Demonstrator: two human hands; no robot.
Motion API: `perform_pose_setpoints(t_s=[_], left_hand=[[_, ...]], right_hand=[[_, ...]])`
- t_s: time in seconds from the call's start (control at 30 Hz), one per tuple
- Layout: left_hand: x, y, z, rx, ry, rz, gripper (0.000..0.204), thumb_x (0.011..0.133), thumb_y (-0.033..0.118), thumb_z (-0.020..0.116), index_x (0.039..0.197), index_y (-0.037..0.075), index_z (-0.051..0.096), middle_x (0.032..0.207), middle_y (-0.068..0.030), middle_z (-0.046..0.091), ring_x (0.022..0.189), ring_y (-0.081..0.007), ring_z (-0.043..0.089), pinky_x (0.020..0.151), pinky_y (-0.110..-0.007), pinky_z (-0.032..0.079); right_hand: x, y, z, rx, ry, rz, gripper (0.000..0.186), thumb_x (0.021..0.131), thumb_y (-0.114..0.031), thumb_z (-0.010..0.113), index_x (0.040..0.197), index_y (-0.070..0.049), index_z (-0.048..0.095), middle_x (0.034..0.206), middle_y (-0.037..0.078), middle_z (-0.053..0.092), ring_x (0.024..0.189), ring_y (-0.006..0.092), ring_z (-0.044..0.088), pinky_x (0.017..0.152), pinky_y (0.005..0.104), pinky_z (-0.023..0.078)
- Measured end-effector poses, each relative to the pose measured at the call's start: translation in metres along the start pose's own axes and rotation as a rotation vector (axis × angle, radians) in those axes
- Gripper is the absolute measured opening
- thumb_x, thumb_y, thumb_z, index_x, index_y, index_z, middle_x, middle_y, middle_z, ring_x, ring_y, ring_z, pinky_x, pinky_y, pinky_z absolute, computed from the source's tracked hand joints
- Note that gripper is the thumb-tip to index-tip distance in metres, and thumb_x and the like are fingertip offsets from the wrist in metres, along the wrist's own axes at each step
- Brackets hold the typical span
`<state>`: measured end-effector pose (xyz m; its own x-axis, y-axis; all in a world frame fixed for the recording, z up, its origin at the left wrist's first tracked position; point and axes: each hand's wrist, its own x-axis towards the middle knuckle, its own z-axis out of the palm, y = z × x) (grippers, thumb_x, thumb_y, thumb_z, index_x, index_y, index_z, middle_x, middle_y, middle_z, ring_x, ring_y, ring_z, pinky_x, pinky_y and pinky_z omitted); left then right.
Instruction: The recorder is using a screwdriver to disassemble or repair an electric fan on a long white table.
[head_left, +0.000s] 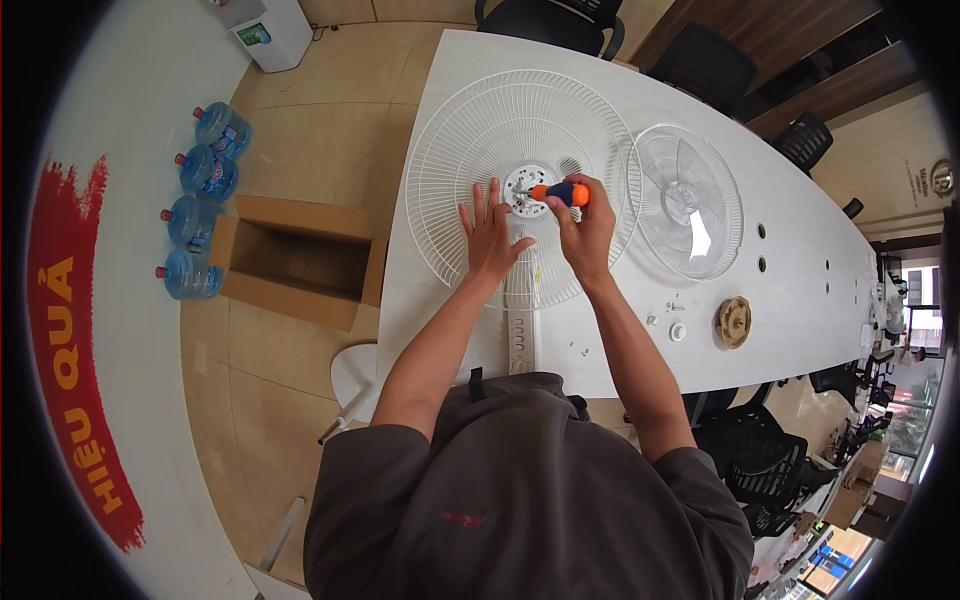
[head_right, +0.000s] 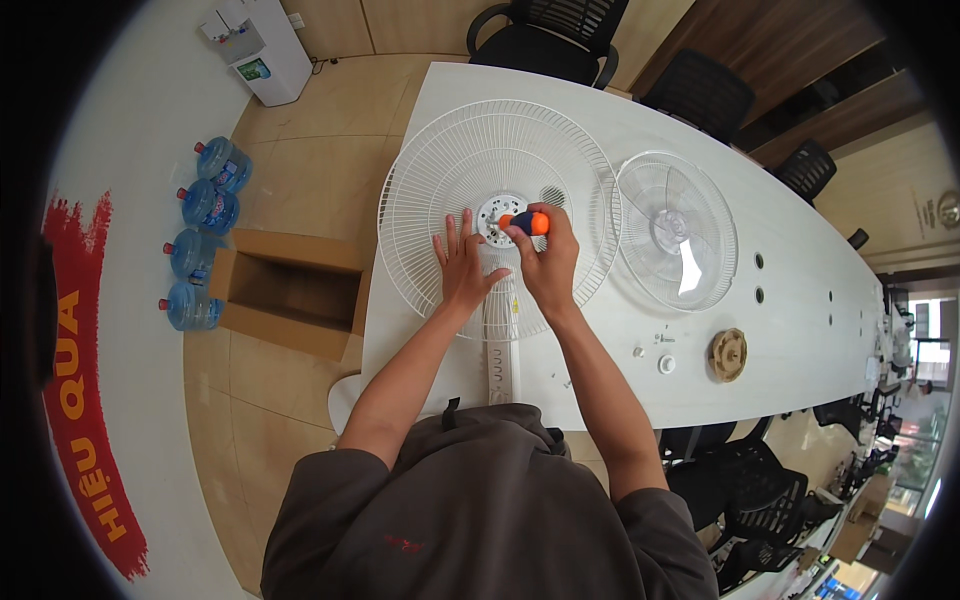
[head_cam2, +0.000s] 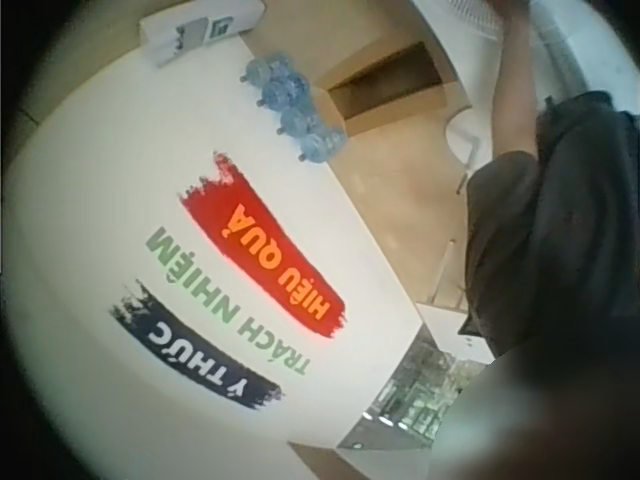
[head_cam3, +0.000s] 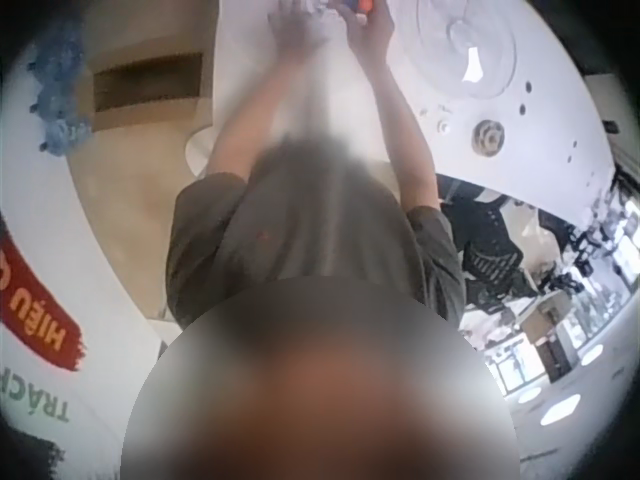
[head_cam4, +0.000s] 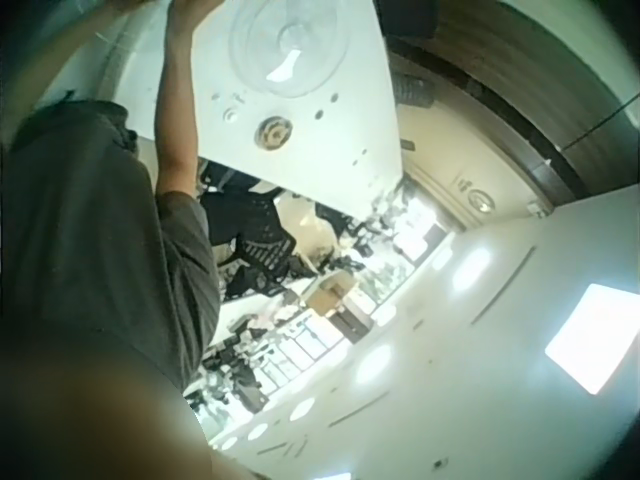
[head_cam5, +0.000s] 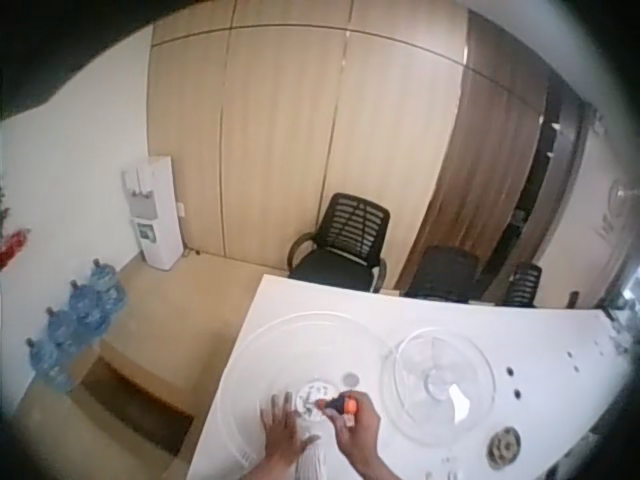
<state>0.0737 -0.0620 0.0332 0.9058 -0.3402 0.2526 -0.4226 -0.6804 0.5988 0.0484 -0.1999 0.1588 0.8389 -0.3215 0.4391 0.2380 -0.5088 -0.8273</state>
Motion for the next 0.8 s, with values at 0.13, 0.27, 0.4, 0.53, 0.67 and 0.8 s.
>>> perform_pose_setpoints(t_s=[0.13, 0.27, 0.4, 0.53, 0.67, 0.8], left_hand=[[0.001, 0.002, 0.001, -0.002, 0.009, -0.004, 0.066, 0.07, 0.04, 0.084, 0.114, 0.006, 0.048, 0.164, -0.015, 0.013, 0.152, -0.0381, 0.002, 0.118, -0.064, 0.002], [0.002, 0.005, -0.003, -0.002, -0.021, -0.008, 0.063, 0.072, 0.04, 0.083, 0.113, 0.007, 0.048, 0.164, -0.0145, 0.013, 0.152, -0.0379, 0.001, 0.118, -0.063, 0.003], [0.001, 0.003, -0.003, 0.005, -0.025, -0.004, 0.061, 0.072, 0.04, 0.083, 0.111, 0.007, 0.049, 0.164, -0.0147, 0.013, 0.152, -0.0379, 0.0, 0.118, -0.063, 0.003], [0.0, 0.005, -0.002, 0.004, -0.028, -0.007, 0.062, 0.073, 0.04, 0.082, 0.111, 0.006, 0.049, 0.164, -0.0151, 0.013, 0.152, -0.0381, 0.0, 0.118, -0.063, 0.002], [-0.001, 0.004, -0.001, 0.0, -0.03, -0.015, 0.063, 0.073, 0.041, 0.082, 0.113, 0.005, 0.049, 0.164, -0.0154, 0.013, 0.152, -0.0382, 0.0, 0.118, -0.064, 0.002], [-0.002, -0.006, 0.009, 0.06, 0.031, 0.04, 0.072, 0.077, 0.067, 0.063, 0.111, 0.007, 0.046, 0.164, -0.017, 0.015, 0.152, -0.0409, 0.003, 0.115, -0.067, 0.002]], right_hand=[[-0.007, 0.005, 0.004, -0.061, -0.015, -0.002, 0.035, 0.081, -0.006, 0.08, 0.109, 0.0, 0.059, 0.096, 0.014, 0.065, 0.086, 0.0257, 0.066, 0.076, 0.0327, 0.052], [-0.011, 0.01, 0.005, -0.034, -0.022, 0.0, 0.036, 0.08, -0.006, 0.08, 0.109, -0.001, 0.059, 0.097, 0.014, 0.065, 0.085, 0.0261, 0.066, 0.075, 0.0332, 0.052], [-0.013, 0.006, 0.007, -0.096, -0.01, -0.09, 0.037, 0.079, -0.005, 0.08, 0.108, -0.001, 0.059, 0.098, 0.014, 0.064, 0.086, 0.0271, 0.066, 0.075, 0.0339, 0.052], [-0.015, 0.007, 0.007, -0.102, -0.023, -0.087, 0.038, 0.078, -0.004, 0.081, 0.108, -0.001, 0.059, 0.101, 0.014, 0.064, 0.086, 0.0287, 0.065, 0.075, 0.0349, 0.052], [-0.016, 0.004, 0.01, -0.134, -0.024, -0.13, 0.038, 0.077, -0.004, 0.081, 0.108, -0.001, 0.059, 0.101, 0.014, 0.064, 0.087, 0.0294, 0.065, 0.075, 0.0355, 0.051], [-0.017, 0.006, 0.011, -0.133, -0.015, -0.125, 0.037, 0.077, -0.004, 0.081, 0.107, -0.001, 0.06, 0.101, 0.014, 0.064, 0.087, 0.03, 0.065, 0.075, 0.0358, 0.051]])
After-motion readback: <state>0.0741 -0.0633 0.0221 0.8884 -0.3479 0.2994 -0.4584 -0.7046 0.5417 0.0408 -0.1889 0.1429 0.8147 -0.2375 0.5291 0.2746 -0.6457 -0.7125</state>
